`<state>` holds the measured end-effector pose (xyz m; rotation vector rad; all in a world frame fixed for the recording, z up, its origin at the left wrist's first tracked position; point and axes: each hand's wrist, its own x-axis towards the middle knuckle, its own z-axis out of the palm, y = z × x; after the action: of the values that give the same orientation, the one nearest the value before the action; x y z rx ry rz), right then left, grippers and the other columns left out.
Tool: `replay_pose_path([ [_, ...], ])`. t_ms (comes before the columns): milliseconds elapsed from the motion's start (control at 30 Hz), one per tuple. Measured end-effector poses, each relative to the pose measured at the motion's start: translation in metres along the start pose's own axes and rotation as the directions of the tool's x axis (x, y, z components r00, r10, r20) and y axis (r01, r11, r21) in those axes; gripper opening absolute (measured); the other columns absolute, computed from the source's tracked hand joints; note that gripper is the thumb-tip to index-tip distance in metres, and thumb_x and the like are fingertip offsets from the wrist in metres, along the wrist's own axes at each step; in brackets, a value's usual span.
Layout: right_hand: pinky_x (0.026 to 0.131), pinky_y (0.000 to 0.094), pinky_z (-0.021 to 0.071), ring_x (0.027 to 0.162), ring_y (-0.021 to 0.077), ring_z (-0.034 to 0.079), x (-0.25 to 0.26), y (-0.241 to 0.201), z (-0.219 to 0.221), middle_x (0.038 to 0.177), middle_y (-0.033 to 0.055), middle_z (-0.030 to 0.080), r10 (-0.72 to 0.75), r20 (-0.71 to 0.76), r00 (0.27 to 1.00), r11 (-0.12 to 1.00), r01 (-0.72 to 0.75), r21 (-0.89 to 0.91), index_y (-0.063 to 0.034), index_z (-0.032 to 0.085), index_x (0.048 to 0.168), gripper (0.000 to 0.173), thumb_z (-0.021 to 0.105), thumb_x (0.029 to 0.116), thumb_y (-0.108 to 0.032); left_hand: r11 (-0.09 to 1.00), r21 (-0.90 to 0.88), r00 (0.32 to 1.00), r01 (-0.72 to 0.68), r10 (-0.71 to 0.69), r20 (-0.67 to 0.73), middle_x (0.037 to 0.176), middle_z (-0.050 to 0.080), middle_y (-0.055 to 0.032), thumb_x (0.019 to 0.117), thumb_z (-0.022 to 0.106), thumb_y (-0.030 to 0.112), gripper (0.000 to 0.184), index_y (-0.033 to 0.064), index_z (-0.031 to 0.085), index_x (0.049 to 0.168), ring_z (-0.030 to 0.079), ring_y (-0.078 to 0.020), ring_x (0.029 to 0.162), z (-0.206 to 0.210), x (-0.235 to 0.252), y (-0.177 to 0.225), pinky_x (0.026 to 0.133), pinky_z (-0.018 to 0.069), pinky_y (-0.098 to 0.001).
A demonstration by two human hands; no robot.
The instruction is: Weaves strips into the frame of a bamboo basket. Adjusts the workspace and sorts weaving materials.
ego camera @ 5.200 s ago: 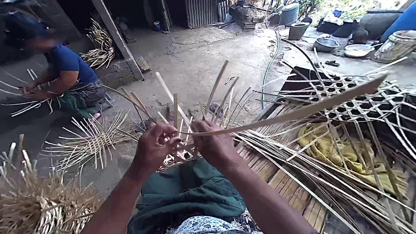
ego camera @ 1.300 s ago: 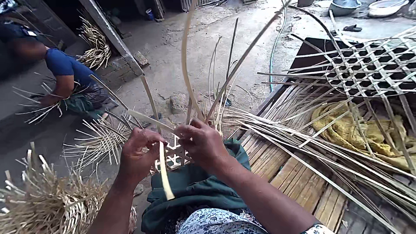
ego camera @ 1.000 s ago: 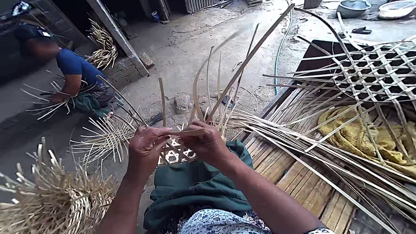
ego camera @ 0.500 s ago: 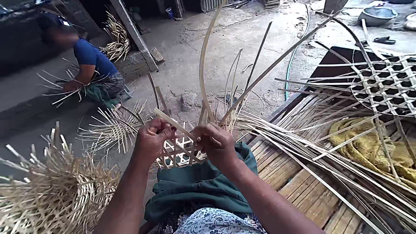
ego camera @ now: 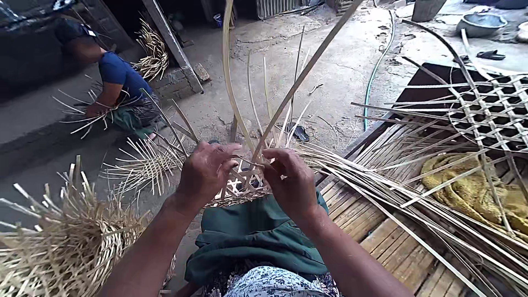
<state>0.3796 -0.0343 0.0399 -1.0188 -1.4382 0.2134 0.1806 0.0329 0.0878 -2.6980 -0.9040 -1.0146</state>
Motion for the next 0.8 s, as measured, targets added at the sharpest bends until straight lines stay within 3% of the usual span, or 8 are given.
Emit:
replay_pose_path([
  [100,0.053,0.0282,0.0510,0.060,0.0125,0.056,0.004,0.002,-0.001,0.085,0.0083,0.063,-0.004,-0.020,1.000,0.985,0.000,-0.170,-0.0032,0.069,0.092,0.020,0.077,0.0904,-0.021,0.995,-0.086,0.994,0.055,-0.062,-0.085,0.095,0.071,-0.0030,0.0961,0.068,0.019,0.016,0.0091,0.073,0.108,0.060,-0.0137,0.082,0.001,-0.006,0.014,0.073,0.0488,-0.0296],
  [167,0.054,0.0311,0.0522,0.060,0.0151,0.058,0.002,0.003,0.005,0.077,0.0067,0.063,-0.010,-0.037,0.999,0.968,0.000,-0.252,-0.0038,0.066,0.087,0.022,0.079,0.0886,-0.022,0.990,-0.124,0.990,0.067,-0.081,-0.112,0.094,0.071,-0.0021,0.0974,0.068,0.020,0.013,0.0093,0.072,0.104,0.060,-0.0117,0.083,0.010,-0.011,0.020,0.075,0.0489,-0.0284],
  [267,0.060,0.0359,0.0566,0.065,0.0188,0.064,-0.002,0.000,0.010,0.077,0.0067,0.066,-0.009,-0.006,1.000,0.952,0.007,-0.306,-0.0027,0.069,0.099,0.014,0.073,0.0901,-0.012,0.985,-0.142,0.986,0.096,-0.113,-0.121,0.096,0.071,-0.0010,0.0982,0.067,0.019,0.011,0.0100,0.072,0.102,0.060,-0.0098,0.086,0.013,-0.016,0.021,0.077,0.0496,-0.0252],
  [367,0.063,0.0414,0.0588,0.073,0.0247,0.069,-0.002,-0.012,0.006,0.086,0.0097,0.070,0.007,0.059,0.998,0.910,0.018,-0.415,-0.0044,0.069,0.126,0.032,0.066,0.0958,-0.014,0.986,-0.134,0.989,0.095,-0.109,-0.104,0.093,0.070,0.0004,0.0995,0.065,0.021,0.012,0.0111,0.071,0.101,0.059,-0.0095,0.084,0.009,-0.015,0.022,0.075,0.0478,-0.0249],
  [433,0.057,0.0419,0.0564,0.075,0.0275,0.070,-0.002,-0.019,0.003,0.092,0.0107,0.072,0.024,0.070,0.997,0.860,0.016,-0.511,-0.0106,0.074,0.122,0.028,0.067,0.0955,-0.018,0.980,-0.180,0.989,0.090,-0.109,-0.097,0.092,0.070,0.0020,0.0977,0.066,0.020,0.010,0.0116,0.071,0.099,0.058,-0.0076,0.084,0.008,-0.015,0.021,0.075,0.0470,-0.0233],
  [567,0.052,0.0403,0.0523,0.072,0.0269,0.067,0.002,-0.024,0.002,0.085,0.0095,0.066,0.034,0.088,0.996,0.830,0.021,-0.558,-0.0161,0.078,0.114,0.022,0.072,0.0927,-0.019,0.941,-0.318,0.987,0.120,-0.149,-0.066,0.095,0.066,0.0053,0.0952,0.070,0.019,0.006,0.0143,0.070,0.100,0.060,-0.0033,0.087,0.011,-0.020,0.012,0.077,0.0520,-0.0190],
  [700,0.059,0.0416,0.0560,0.070,0.0228,0.067,0.016,-0.024,-0.004,0.082,0.0083,0.067,0.095,0.202,0.975,0.929,-0.013,-0.370,-0.0153,0.079,0.104,0.018,0.075,0.0878,-0.011,0.912,-0.394,0.985,0.110,-0.152,-0.078,0.096,0.067,0.0060,0.0953,0.071,0.020,0.007,0.0145,0.069,0.099,0.060,-0.0029,0.090,0.013,-0.022,0.002,0.079,0.0519,-0.0184],
  [800,0.063,0.0282,0.0541,0.067,0.0082,0.061,0.036,-0.005,-0.014,0.081,0.0003,0.067,0.256,0.441,0.860,0.954,-0.299,0.031,-0.0103,0.076,0.098,0.009,0.074,0.0897,-0.008,0.816,-0.560,0.972,0.146,-0.223,-0.071,0.097,0.068,0.0091,0.0926,0.073,0.016,0.008,0.0163,0.068,0.099,0.065,-0.0011,0.090,0.017,-0.024,-0.009,0.080,0.0565,-0.0189],
])
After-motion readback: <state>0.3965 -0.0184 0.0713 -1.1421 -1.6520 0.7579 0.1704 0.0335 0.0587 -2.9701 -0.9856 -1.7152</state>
